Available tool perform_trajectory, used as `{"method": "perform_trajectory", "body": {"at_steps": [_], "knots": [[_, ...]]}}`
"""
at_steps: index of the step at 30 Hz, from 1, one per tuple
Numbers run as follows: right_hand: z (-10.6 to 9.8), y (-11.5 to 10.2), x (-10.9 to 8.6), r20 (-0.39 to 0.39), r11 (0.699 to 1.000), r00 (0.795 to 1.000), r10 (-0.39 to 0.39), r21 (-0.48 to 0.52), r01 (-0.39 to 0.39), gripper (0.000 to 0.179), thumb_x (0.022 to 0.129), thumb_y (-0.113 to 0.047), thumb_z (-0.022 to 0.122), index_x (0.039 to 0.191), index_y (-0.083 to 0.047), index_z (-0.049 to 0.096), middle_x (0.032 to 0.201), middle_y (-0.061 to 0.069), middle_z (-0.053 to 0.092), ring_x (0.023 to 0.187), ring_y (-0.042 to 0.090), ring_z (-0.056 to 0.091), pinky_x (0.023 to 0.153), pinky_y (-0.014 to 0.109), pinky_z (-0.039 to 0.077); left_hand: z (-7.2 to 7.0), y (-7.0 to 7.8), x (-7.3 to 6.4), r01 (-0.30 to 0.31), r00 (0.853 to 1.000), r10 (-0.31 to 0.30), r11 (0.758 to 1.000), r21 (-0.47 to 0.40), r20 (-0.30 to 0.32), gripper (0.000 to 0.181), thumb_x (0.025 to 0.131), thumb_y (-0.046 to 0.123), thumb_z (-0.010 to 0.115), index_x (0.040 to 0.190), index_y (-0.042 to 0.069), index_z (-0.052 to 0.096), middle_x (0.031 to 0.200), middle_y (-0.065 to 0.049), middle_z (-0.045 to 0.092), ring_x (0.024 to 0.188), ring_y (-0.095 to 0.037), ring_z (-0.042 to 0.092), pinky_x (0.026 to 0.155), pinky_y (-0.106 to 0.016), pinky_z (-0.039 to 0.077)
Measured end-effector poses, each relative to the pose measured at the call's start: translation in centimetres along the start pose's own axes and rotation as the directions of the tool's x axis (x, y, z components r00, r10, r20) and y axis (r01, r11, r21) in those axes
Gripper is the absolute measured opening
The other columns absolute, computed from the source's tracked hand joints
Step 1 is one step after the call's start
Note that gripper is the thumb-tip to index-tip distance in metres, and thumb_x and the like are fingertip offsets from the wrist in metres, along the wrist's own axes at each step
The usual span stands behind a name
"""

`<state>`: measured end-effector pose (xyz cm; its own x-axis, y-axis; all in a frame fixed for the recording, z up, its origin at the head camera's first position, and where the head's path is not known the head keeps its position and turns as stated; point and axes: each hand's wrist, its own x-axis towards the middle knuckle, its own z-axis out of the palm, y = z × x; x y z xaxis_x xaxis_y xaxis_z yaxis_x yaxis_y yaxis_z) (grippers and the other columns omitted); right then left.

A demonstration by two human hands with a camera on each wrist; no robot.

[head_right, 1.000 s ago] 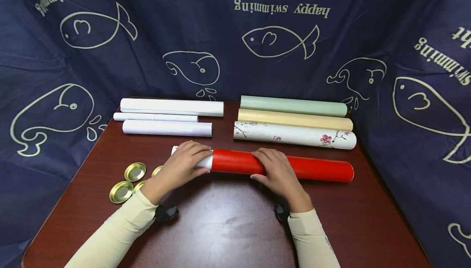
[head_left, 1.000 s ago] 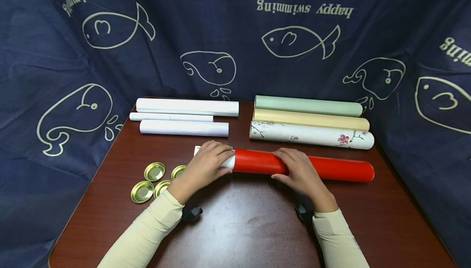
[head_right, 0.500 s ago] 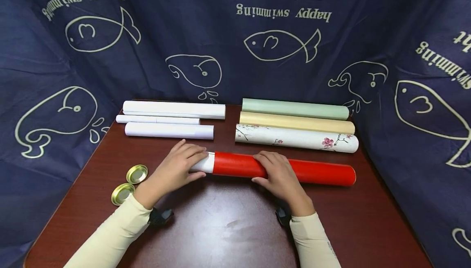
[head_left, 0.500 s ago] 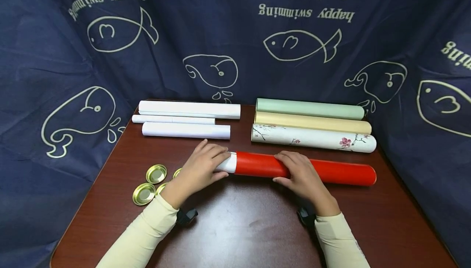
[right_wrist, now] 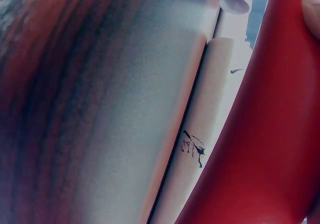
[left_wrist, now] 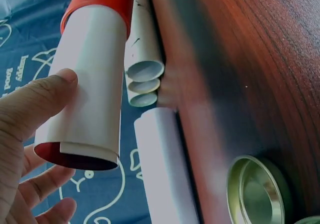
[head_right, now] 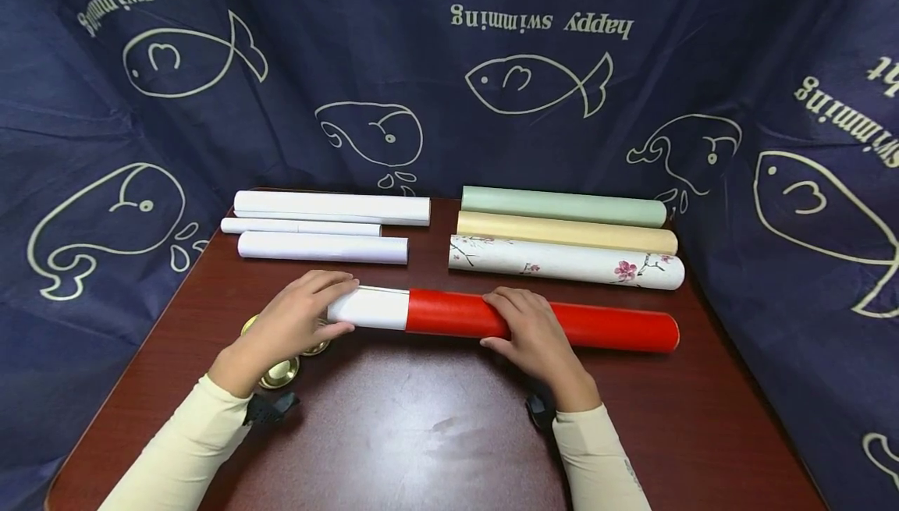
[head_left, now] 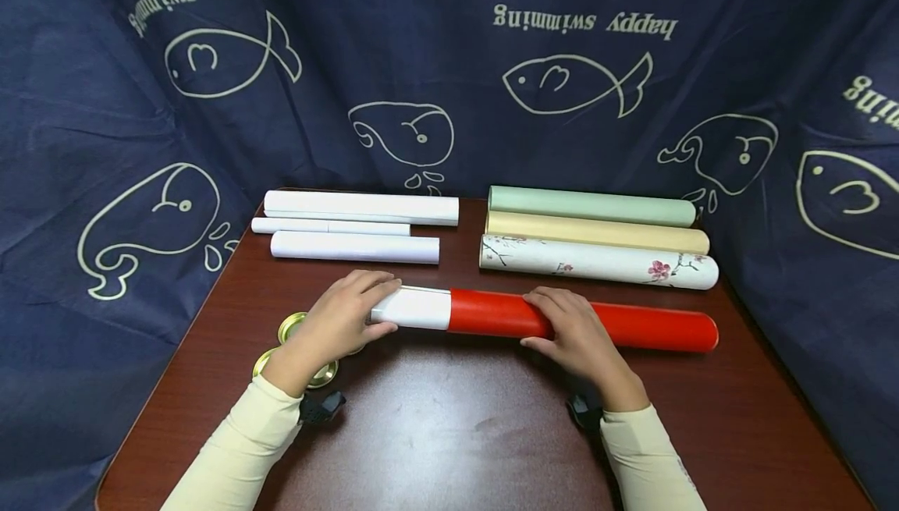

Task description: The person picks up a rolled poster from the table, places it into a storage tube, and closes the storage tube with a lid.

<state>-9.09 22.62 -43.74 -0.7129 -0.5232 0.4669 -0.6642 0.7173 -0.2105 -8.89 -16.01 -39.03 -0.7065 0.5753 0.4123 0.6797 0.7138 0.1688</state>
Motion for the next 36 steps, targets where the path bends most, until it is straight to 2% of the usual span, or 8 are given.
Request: {"method": "perform_trajectory", "body": {"at_steps": [9,19,36], "knots": [[0.0,0.1,0.0,0.001,1.000,1.000,0.001,-0.006,-0.001,0.067,0.071,-0.034,0.088,0.126,-0.007,0.061,0.125,0.013,0.062,0.116,0.033,0.055,0.098,0.055,0.041,0.4,-0.4,-0.1,-0.040,0.999,0.040,0.999,-0.014,-0.033,0.058,0.077,0.029,0.087,0.126,0.007,0.065,0.121,-0.009,0.064,0.111,-0.027,0.059,0.092,-0.046,0.050],[-0.2,0.1,-0.1,-0.004,1.000,1.000,-0.001,0.001,0.001,0.067,0.071,-0.034,0.088,0.126,-0.006,0.061,0.125,0.013,0.061,0.117,0.033,0.055,0.099,0.055,0.041,1.4,0.1,0.7,-0.116,0.988,0.110,0.992,-0.054,-0.105,0.054,0.076,0.028,0.088,0.121,0.005,0.068,0.119,-0.008,0.065,0.109,-0.026,0.060,0.092,-0.041,0.050],[-0.3,-0.2,-0.2,0.003,1.000,1.000,0.009,0.007,-0.009,0.066,0.072,-0.034,0.088,0.126,-0.007,0.062,0.126,0.013,0.061,0.117,0.033,0.055,0.098,0.055,0.041,3.5,1.9,2.0,-0.130,0.982,0.113,0.985,-0.114,-0.149,0.050,0.075,0.026,0.088,0.118,0.006,0.070,0.117,-0.006,0.066,0.107,-0.023,0.060,0.092,-0.037,0.051]]}}
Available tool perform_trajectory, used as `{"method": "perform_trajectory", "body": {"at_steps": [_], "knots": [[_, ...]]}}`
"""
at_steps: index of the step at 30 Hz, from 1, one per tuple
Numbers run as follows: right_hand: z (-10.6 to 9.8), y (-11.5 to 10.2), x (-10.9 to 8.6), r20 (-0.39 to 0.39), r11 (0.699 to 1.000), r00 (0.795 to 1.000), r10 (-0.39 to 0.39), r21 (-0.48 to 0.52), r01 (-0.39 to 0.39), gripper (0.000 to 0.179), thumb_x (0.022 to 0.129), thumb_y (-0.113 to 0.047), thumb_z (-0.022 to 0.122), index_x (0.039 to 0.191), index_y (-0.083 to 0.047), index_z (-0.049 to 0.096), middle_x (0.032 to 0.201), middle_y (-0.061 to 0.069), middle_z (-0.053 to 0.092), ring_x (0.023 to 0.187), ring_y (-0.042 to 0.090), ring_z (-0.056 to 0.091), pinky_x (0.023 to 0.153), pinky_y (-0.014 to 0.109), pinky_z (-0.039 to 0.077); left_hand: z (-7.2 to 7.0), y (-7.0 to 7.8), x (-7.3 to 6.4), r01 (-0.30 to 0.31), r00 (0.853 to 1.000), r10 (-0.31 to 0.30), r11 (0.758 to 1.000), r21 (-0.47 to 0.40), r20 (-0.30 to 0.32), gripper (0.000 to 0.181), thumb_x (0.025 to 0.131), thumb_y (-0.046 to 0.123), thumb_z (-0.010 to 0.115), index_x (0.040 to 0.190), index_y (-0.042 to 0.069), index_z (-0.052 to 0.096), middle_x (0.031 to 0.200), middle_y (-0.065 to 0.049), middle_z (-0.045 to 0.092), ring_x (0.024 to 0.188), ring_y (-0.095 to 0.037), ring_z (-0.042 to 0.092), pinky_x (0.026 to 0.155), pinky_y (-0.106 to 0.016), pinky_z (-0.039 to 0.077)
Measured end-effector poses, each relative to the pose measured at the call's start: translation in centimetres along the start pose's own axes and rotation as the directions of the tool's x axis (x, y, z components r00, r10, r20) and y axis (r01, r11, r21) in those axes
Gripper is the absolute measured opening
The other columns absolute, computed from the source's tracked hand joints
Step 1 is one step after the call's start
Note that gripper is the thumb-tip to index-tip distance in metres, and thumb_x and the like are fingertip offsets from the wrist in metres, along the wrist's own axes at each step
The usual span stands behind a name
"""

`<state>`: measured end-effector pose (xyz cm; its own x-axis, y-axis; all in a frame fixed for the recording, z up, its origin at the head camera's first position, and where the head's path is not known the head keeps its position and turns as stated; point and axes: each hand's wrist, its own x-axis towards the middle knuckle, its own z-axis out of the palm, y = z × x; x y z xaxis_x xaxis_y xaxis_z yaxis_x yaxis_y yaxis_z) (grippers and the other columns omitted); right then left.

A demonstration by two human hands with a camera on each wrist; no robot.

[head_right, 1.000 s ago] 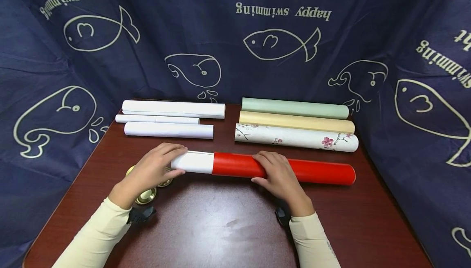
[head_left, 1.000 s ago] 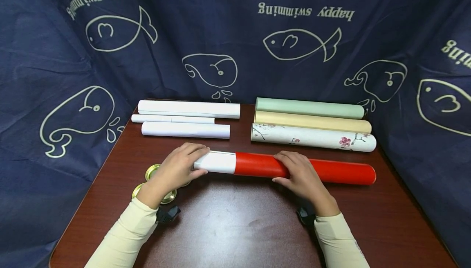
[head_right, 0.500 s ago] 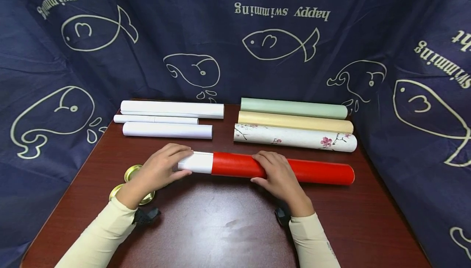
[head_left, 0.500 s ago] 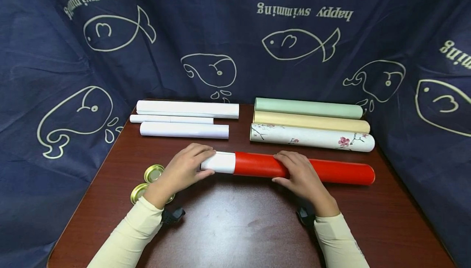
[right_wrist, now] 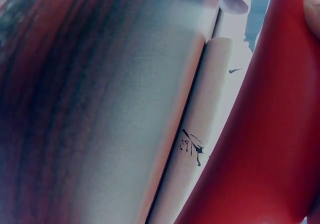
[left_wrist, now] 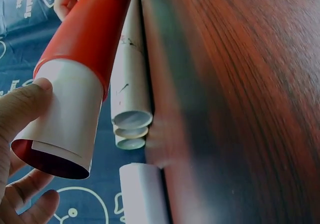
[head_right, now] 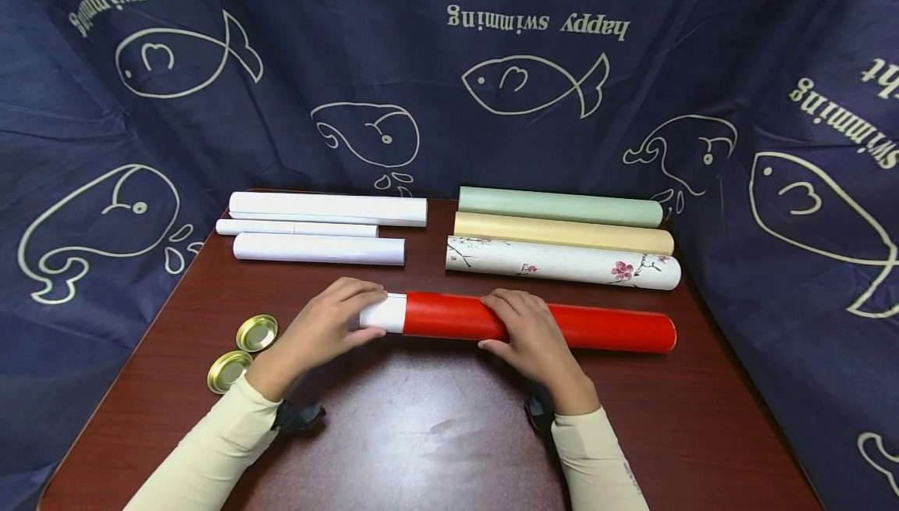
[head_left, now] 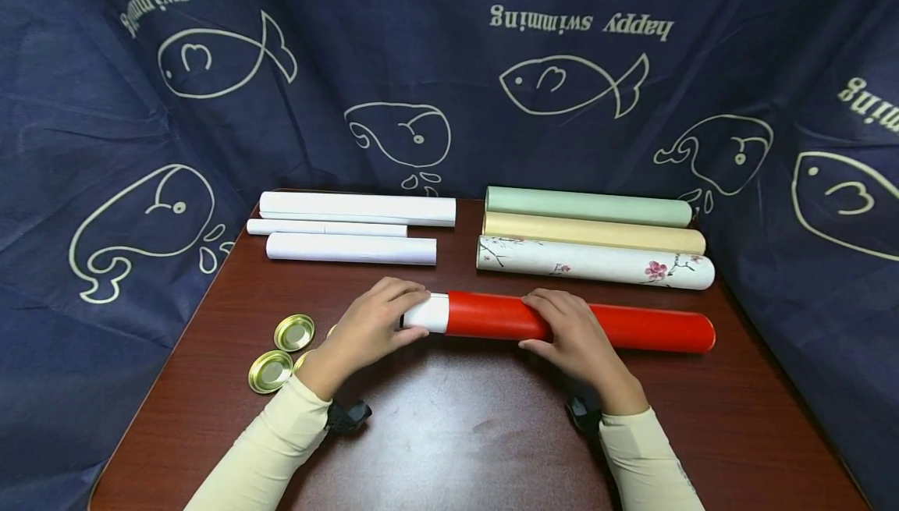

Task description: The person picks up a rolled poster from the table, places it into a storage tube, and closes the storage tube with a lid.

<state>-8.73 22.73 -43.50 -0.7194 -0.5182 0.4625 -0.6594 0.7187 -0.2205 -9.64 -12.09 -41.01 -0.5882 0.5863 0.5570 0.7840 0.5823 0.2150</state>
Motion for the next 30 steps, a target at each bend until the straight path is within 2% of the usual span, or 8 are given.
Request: {"method": "perform_trajectory", "body": {"at_steps": [7,10,17,23,30], "knots": [[0.1,0.1,0.0,-0.004,1.000,1.000,-0.006,-0.002,0.006,0.067,0.072,-0.034,0.088,0.126,-0.007,0.061,0.126,0.013,0.061,0.117,0.034,0.055,0.098,0.055,0.041,0.7,0.3,0.5,0.006,1.000,-0.006,1.000,-0.021,0.008,0.050,0.076,0.026,0.088,0.119,0.006,0.070,0.119,-0.007,0.066,0.109,-0.023,0.060,0.093,-0.038,0.051],[0.2,0.2,0.0,-0.012,1.000,1.000,-0.013,0.001,0.013,0.067,0.071,-0.034,0.088,0.126,-0.006,0.062,0.126,0.014,0.061,0.117,0.034,0.055,0.098,0.055,0.042,0.8,0.2,0.4,0.026,0.999,-0.025,0.999,-0.040,0.026,0.054,0.076,0.026,0.087,0.123,0.005,0.067,0.121,-0.008,0.065,0.111,-0.024,0.060,0.095,-0.038,0.049],[0.2,0.1,-0.1,-0.008,1.000,1.000,-0.013,-0.002,0.013,0.067,0.071,-0.033,0.088,0.126,-0.007,0.061,0.126,0.014,0.061,0.117,0.033,0.055,0.098,0.055,0.041,-0.3,-0.5,-0.4,0.061,0.997,-0.058,0.996,-0.060,0.060,0.065,0.076,0.024,0.087,0.131,0.001,0.060,0.127,-0.012,0.062,0.117,-0.028,0.057,0.101,-0.041,0.046],[0.1,0.0,-0.1,-0.012,1.000,1.000,-0.019,-0.006,0.019,0.067,0.071,-0.035,0.088,0.126,-0.007,0.062,0.126,0.014,0.061,0.117,0.034,0.055,0.098,0.055,0.041,-0.8,-0.9,-0.8,0.067,0.992,-0.059,0.995,-0.073,0.115,0.058,0.078,0.019,0.085,0.127,0.001,0.063,0.126,-0.010,0.062,0.116,-0.026,0.058,0.102,-0.041,0.045],[0.0,0.0,-0.2,-0.014,1.000,1.000,-0.027,-0.007,0.027,0.067,0.071,-0.035,0.088,0.126,-0.006,0.062,0.126,0.013,0.061,0.116,0.034,0.055,0.099,0.054,0.041,-0.9,-1.0,-0.8,0.060,0.991,-0.046,0.992,-0.107,0.124,0.054,0.079,0.018,0.084,0.126,0.001,0.063,0.125,-0.009,0.063,0.117,-0.025,0.058,0.102,-0.040,0.045]]}}
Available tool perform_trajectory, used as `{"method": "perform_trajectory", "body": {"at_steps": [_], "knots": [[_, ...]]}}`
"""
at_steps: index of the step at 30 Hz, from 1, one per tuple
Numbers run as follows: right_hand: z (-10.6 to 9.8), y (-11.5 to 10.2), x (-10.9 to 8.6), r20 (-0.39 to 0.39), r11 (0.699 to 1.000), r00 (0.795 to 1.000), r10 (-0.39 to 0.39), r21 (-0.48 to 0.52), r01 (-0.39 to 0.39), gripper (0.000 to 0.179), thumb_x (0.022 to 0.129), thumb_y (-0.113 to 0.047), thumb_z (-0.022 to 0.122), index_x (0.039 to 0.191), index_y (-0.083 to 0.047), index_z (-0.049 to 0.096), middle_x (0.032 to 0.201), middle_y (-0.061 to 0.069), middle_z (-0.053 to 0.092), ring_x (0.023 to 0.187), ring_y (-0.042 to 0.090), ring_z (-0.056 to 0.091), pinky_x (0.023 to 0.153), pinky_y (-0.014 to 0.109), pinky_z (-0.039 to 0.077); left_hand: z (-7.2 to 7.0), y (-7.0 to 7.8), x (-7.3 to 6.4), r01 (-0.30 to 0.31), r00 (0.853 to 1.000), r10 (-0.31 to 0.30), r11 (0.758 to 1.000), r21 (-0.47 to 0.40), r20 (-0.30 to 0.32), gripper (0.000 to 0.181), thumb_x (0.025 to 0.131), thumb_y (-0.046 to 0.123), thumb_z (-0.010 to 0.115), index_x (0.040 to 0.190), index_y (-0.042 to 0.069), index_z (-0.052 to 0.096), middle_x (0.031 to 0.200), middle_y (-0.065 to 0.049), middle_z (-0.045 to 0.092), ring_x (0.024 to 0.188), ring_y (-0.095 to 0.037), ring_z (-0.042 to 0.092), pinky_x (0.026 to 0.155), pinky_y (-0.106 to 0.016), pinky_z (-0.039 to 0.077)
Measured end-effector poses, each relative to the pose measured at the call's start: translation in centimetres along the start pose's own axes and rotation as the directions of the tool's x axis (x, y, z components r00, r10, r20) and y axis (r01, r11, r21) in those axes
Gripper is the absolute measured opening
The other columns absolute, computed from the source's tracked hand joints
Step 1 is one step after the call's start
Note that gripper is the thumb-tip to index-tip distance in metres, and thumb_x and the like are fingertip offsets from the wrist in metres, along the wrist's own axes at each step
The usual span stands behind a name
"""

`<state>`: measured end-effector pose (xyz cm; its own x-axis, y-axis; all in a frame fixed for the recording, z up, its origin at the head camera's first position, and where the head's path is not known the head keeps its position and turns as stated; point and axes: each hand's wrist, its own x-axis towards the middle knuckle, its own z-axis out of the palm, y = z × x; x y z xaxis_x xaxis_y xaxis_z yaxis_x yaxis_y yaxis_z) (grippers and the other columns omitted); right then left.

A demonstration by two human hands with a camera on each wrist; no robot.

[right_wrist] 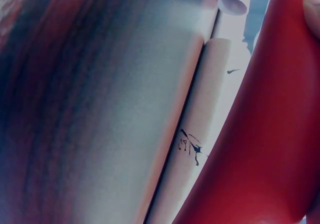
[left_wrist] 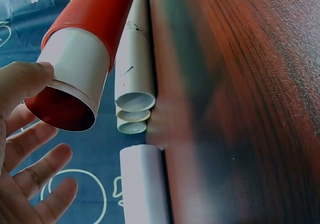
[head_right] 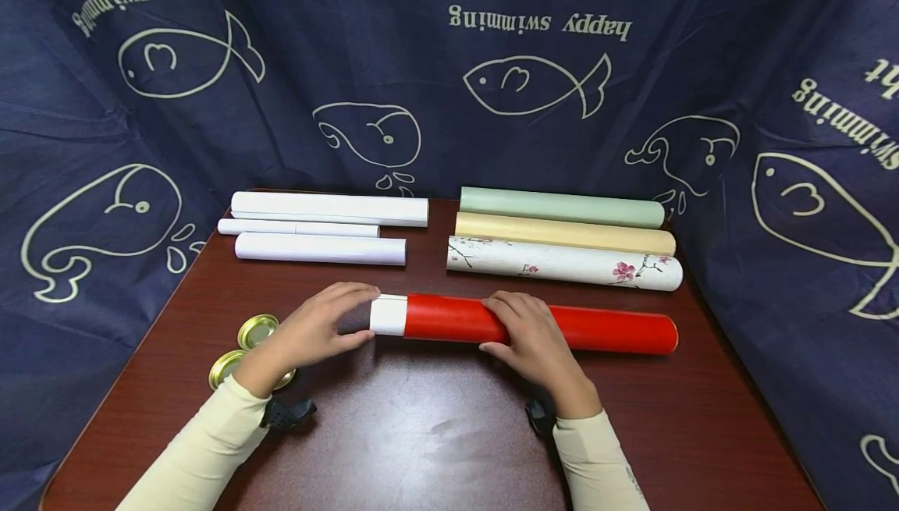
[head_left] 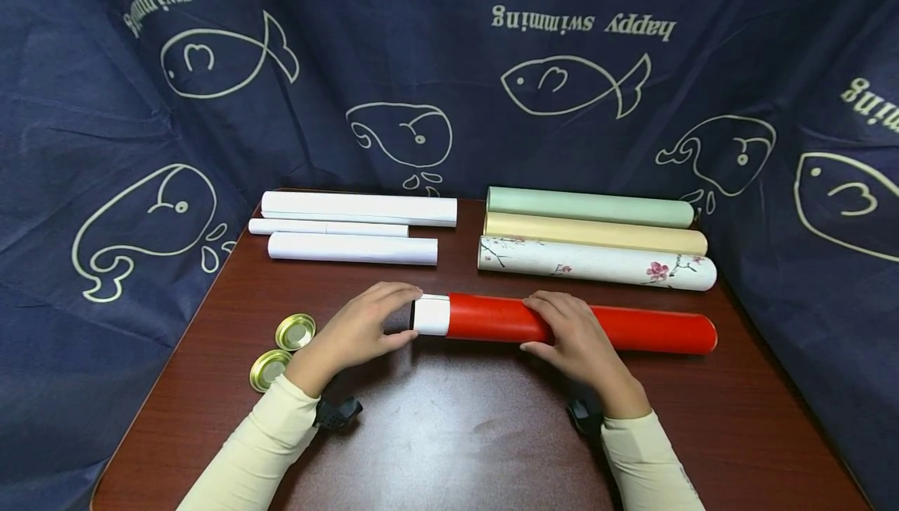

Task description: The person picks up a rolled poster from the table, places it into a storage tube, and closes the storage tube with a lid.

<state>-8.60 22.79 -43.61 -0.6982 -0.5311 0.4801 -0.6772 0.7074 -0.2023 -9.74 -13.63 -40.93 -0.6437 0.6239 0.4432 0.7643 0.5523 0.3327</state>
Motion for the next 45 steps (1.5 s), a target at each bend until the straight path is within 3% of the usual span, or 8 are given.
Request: {"method": "perform_trajectory", "body": {"at_steps": [11,21,31,45], "knots": [[0.0,-0.1,0.0,-0.014,1.000,1.000,-0.009,0.011,0.009,0.066,0.071,-0.035,0.087,0.125,-0.006,0.062,0.125,0.013,0.061,0.116,0.034,0.055,0.098,0.054,0.041,1.0,0.4,0.6,-0.043,0.999,0.042,0.998,-0.040,-0.027,0.052,0.080,0.017,0.083,0.126,0.003,0.063,0.124,-0.007,0.065,0.116,-0.023,0.060,0.101,-0.039,0.046],[0.0,-0.2,0.0,-0.016,1.000,1.000,-0.004,0.012,0.005,0.067,0.070,-0.033,0.088,0.125,-0.006,0.062,0.125,0.013,0.061,0.117,0.034,0.055,0.098,0.054,0.041,2.3,0.9,1.2,-0.040,0.997,0.034,0.996,-0.085,-0.069,0.050,0.082,0.019,0.083,0.126,0.005,0.064,0.124,-0.007,0.065,0.117,-0.023,0.059,0.101,-0.039,0.046],[0.1,-0.2,0.1,-0.020,1.000,1.000,0.003,0.017,-0.003,0.067,0.070,-0.033,0.088,0.125,-0.006,0.062,0.125,0.013,0.061,0.117,0.035,0.055,0.099,0.055,0.041,2.7,1.1,1.3,-0.059,0.992,0.049,0.994,-0.094,-0.112,0.045,0.082,0.018,0.083,0.122,0.006,0.068,0.122,-0.007,0.068,0.114,-0.023,0.061,0.100,-0.038,0.047],[-0.1,-0.3,0.3,-0.019,1.000,1.000,0.016,0.009,-0.016,0.067,0.070,-0.033,0.089,0.124,-0.006,0.062,0.124,0.012,0.062,0.116,0.034,0.055,0.096,0.055,0.042,3.1,1.5,1.5,-0.001,0.994,-0.012,0.993,-0.122,-0.107,0.049,0.083,0.019,0.082,0.126,0.005,0.066,0.127,-0.008,0.064,0.116,-0.023,0.059,0.101,-0.039,0.046]]}}
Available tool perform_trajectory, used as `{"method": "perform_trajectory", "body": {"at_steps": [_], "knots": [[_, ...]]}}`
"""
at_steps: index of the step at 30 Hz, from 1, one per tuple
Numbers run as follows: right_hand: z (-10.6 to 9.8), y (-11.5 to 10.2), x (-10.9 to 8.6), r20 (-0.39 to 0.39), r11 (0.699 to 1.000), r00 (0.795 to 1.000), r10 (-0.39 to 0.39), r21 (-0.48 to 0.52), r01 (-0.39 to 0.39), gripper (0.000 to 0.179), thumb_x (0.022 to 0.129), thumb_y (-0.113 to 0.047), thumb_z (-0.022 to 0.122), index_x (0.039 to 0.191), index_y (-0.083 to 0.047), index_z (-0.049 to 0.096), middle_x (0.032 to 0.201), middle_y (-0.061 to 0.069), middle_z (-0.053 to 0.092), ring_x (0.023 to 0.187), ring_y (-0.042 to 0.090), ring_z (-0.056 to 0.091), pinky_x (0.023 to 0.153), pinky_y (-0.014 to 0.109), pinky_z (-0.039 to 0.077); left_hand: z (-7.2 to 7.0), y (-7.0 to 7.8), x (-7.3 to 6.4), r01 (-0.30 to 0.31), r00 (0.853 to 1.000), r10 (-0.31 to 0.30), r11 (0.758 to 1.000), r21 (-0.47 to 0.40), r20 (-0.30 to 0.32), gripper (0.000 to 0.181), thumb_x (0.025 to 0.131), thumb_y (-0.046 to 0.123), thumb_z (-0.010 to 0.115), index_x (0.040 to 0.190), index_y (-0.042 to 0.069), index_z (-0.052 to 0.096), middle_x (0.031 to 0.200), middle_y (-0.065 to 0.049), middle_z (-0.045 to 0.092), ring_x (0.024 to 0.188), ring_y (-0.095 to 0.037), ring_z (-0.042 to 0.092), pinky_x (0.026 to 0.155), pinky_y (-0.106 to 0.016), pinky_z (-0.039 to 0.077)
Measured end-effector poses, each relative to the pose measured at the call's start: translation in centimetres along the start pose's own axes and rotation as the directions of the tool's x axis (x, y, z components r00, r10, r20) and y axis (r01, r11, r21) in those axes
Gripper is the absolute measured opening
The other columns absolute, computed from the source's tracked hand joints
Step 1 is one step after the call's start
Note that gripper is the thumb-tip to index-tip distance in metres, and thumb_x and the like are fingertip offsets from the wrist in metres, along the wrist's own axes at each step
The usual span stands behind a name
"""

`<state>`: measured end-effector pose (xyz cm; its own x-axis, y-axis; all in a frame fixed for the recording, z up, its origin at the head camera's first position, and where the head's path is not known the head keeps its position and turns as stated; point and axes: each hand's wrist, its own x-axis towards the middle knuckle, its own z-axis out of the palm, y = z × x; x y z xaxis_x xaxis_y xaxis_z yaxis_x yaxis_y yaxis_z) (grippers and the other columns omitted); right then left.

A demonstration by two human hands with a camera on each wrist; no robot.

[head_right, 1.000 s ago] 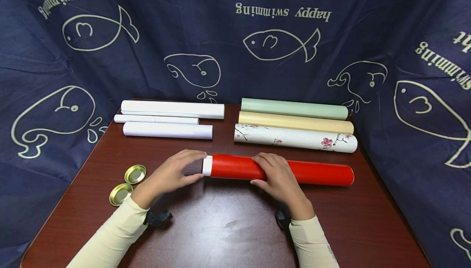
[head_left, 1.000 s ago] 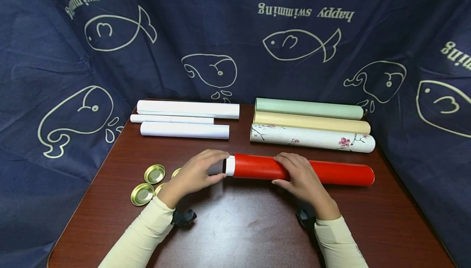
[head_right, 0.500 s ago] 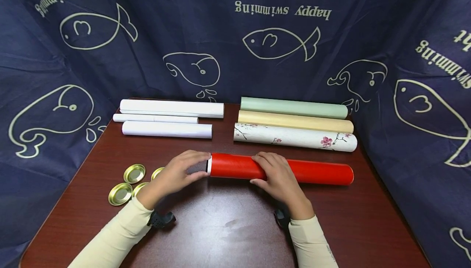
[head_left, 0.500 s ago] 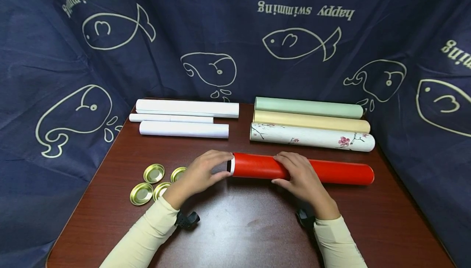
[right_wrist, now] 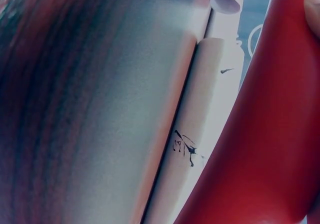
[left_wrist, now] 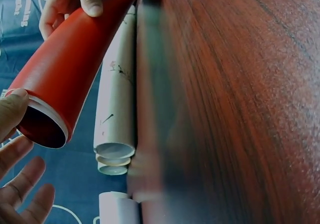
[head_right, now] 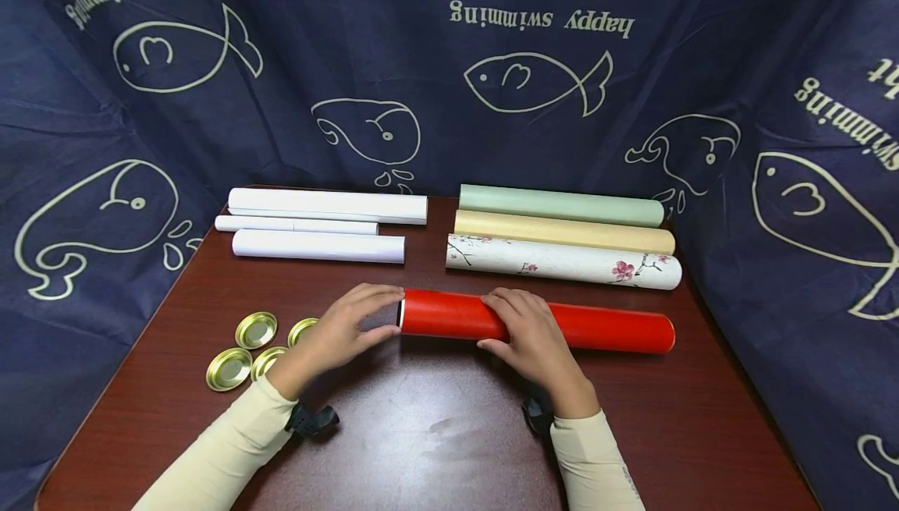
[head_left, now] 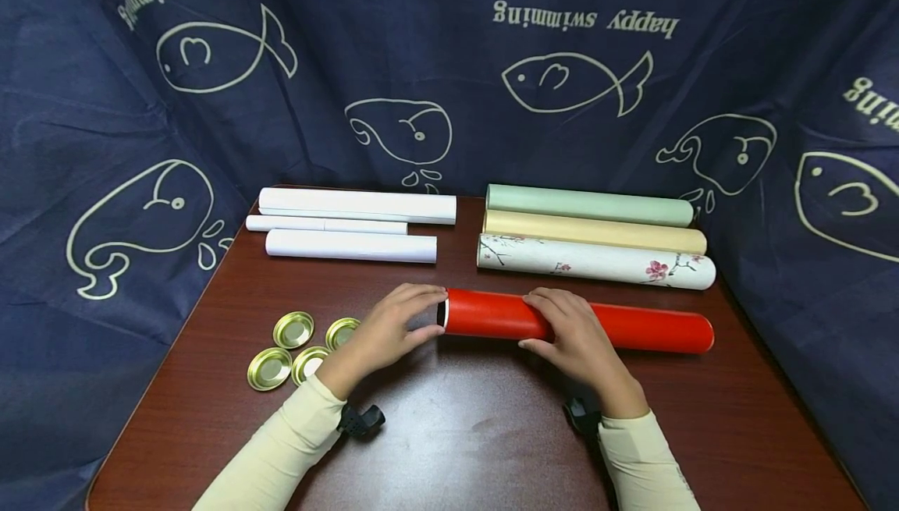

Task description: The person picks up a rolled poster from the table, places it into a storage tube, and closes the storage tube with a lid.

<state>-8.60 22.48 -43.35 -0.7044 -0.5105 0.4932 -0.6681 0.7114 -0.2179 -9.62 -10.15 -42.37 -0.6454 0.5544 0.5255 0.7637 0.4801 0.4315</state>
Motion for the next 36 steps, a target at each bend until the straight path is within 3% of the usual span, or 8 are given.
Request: {"method": "perform_trajectory", "body": {"at_steps": [14,20,25,32,36], "knots": [[0.1,0.0,0.2,0.000,1.000,1.000,-0.005,0.000,0.005,0.067,0.069,-0.032,0.089,0.125,-0.006,0.062,0.124,0.012,0.062,0.116,0.034,0.055,0.097,0.055,0.042,0.4,0.3,-0.3,0.052,0.999,-0.052,0.998,-0.036,0.002,0.050,0.083,0.014,0.082,0.127,0.002,0.063,0.122,-0.010,0.067,0.112,-0.023,0.061,0.099,-0.039,0.048],[0.1,0.0,0.3,0.003,1.000,1.000,-0.001,0.004,0.001,0.067,0.069,-0.032,0.089,0.125,-0.006,0.062,0.124,0.012,0.062,0.116,0.034,0.055,0.097,0.055,0.042,0.4,0.6,-0.3,0.114,0.993,-0.112,0.993,-0.039,0.048,0.055,0.087,0.015,0.078,0.136,0.006,0.055,0.131,-0.009,0.061,0.117,-0.023,0.058,0.099,-0.041,0.048],[0.1,0.1,0.1,0.001,1.000,1.000,0.003,0.010,-0.003,0.067,0.069,-0.031,0.089,0.125,-0.006,0.062,0.124,0.013,0.062,0.116,0.034,0.055,0.097,0.054,0.041,0.3,0.5,-0.4,0.129,0.989,-0.125,0.991,-0.040,0.084,0.063,0.089,0.018,0.075,0.145,0.009,0.048,0.133,-0.009,0.060,0.119,-0.023,0.057,0.099,-0.042,0.048],[0.0,0.4,-0.2,0.001,1.000,1.000,0.004,0.006,-0.004,0.067,0.069,-0.031,0.089,0.125,-0.006,0.062,0.124,0.013,0.062,0.116,0.033,0.055,0.096,0.054,0.041,-1.8,-0.9,-1.2,0.063,0.998,-0.062,0.997,-0.037,0.014,0.052,0.085,0.013,0.078,0.133,0.004,0.059,0.128,-0.011,0.063,0.118,-0.027,0.059,0.100,-0.044,0.046],[-0.3,0.5,-0.2,-0.002,1.000,1.000,0.009,0.007,-0.009,0.068,0.069,-0.031,0.090,0.125,-0.006,0.062,0.124,0.013,0.062,0.115,0.034,0.055,0.096,0.054,0.042,-3.7,-2.2,-2.5,0.129,0.990,-0.132,0.991,0.043,0.053,0.047,0.084,0.015,0.080,0.127,0.003,0.064,0.126,-0.012,0.063,0.119,-0.029,0.057,0.101,-0.046,0.045]]}}
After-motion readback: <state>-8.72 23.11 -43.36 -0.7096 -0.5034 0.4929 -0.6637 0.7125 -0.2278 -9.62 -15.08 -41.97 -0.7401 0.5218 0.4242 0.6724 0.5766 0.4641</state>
